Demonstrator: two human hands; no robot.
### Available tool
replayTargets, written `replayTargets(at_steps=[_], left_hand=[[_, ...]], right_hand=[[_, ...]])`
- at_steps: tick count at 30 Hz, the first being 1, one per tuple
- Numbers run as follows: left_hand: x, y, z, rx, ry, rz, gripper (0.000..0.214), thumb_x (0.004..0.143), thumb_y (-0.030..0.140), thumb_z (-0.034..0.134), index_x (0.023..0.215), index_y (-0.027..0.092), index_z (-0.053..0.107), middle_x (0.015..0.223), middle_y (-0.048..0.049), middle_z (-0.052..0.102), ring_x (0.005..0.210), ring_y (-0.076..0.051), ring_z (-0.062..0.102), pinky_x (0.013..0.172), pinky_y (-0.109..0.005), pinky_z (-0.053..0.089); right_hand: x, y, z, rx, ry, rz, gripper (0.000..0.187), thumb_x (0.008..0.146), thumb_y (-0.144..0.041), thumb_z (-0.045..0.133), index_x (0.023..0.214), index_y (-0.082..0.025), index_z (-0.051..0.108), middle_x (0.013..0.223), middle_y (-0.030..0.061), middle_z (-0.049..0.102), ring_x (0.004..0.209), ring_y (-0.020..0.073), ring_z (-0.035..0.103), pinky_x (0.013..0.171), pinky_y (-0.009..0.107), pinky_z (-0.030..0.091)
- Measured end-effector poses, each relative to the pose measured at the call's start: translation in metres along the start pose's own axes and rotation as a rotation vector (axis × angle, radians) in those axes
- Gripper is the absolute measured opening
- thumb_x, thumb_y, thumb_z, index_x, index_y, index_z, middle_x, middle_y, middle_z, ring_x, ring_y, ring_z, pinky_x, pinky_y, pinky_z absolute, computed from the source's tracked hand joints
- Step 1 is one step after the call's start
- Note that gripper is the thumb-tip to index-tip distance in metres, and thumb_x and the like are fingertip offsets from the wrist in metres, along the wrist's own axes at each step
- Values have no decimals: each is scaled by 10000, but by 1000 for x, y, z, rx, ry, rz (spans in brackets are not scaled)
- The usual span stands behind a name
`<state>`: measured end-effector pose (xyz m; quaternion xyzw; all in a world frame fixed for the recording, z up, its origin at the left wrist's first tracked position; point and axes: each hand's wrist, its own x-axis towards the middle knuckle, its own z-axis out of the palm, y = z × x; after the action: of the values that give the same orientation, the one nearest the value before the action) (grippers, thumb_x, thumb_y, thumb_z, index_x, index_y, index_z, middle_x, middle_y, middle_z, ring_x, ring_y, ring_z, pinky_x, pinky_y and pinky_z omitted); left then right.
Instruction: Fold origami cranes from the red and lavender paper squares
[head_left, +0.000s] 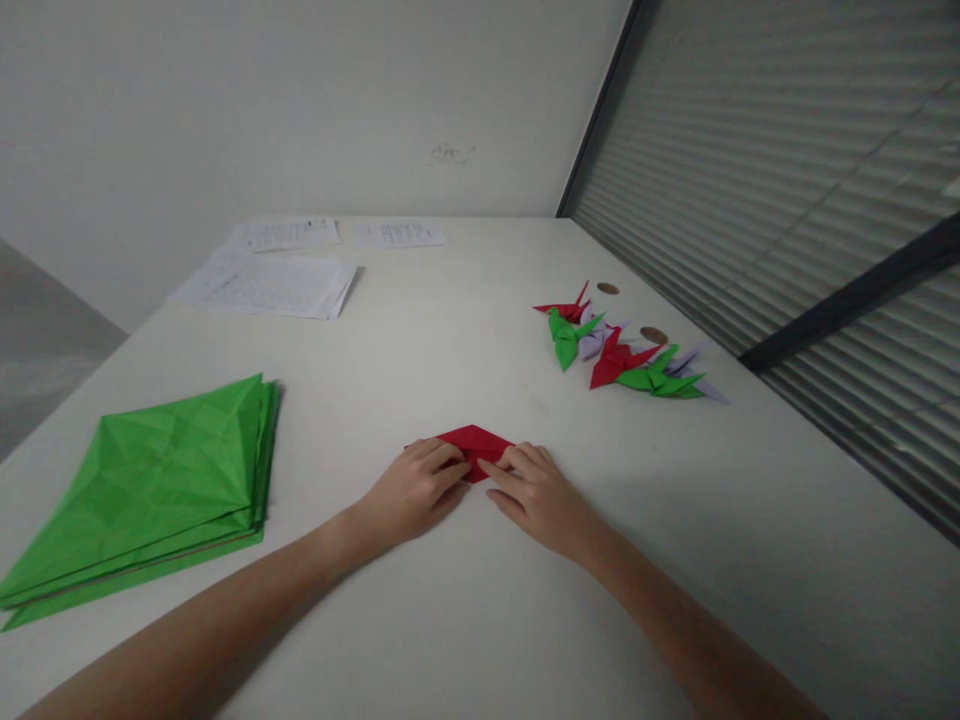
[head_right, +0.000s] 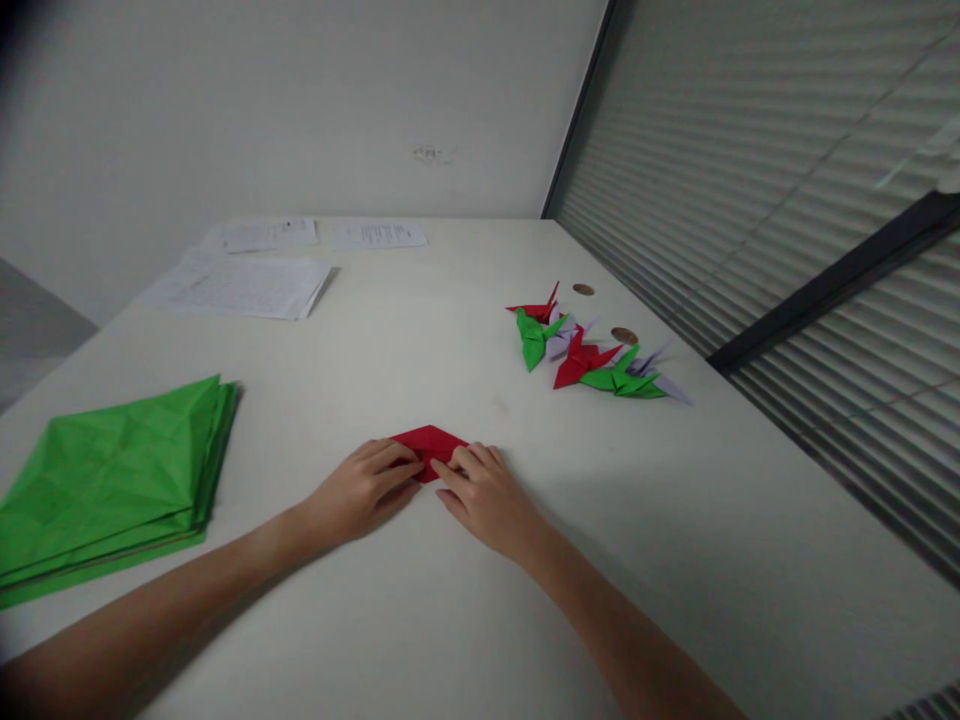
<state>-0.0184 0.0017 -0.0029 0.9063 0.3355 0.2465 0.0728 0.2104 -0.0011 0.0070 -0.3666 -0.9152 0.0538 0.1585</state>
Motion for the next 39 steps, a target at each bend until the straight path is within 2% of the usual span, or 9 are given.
replayTargets(at_steps=[9,13,16,18,22,25,30,34,39], left_hand=[[-1,2,-1,25,14,80,211,975,253,496,967,152,681,900,-84,659,817,-189,613,727,-344,509],[-2,1,-1,113,-8,146,232,990,236,459,950,137,665,861,-78,642,777,-186,595,686,-327,486],[-1,1,-2,142,-47,162,239,994,206,436,929,136,655,846,-71,629,755,-178,577,667,-316,464],[0,1,-2,147,-54,156,250,999,204,422,926,139,652,848,-71,626,757,-175,572,673,-316,460],[0,5,-2,138,-18,136,267,1000,235,429,893,149,658,824,-62,618,746,-174,569,664,-321,462],[-1,10,-3,99,14,120,242,983,272,466,933,151,670,910,-85,624,804,-183,578,715,-336,481],[-3,14,-4,79,20,147,219,948,291,530,1083,172,656,1243,-144,592,1141,-282,545,898,-434,450],[-2,11,-2,-38,-46,181,247,967,264,492,1148,149,613,1132,-124,662,1050,-218,625,916,-378,486],[-2,9,-1,-63,-6,197,261,963,222,486,1189,131,581,1124,-127,694,1033,-213,658,936,-389,503]], right_hand=[[1,2,3,-9,53,-61,161,931,-274,579,980,-199,714,810,53,583,793,196,506,743,344,423],[0,4,4,37,80,-69,208,948,-314,550,964,-202,724,798,52,584,788,191,512,741,336,431],[1,4,6,105,90,-56,247,925,-369,584,1064,-212,714,819,49,592,794,187,519,767,341,439],[1,4,7,133,96,-35,223,923,-349,593,1061,-229,721,821,42,597,788,179,520,766,334,431],[0,8,8,164,96,10,181,936,-246,575,888,-242,750,805,31,613,789,169,528,756,332,398],[-1,17,5,192,79,49,184,937,-234,573,875,-241,747,828,30,630,830,172,545,770,337,394],[-3,25,-1,237,46,75,181,943,-254,564,906,-243,741,871,33,641,879,177,560,809,347,395],[-2,22,3,291,60,119,222,962,-308,534,875,-229,723,853,34,640,858,180,555,807,357,377],[0,18,10,257,86,242,209,946,-333,565,818,-212,677,829,25,650,837,182,558,798,364,347]])
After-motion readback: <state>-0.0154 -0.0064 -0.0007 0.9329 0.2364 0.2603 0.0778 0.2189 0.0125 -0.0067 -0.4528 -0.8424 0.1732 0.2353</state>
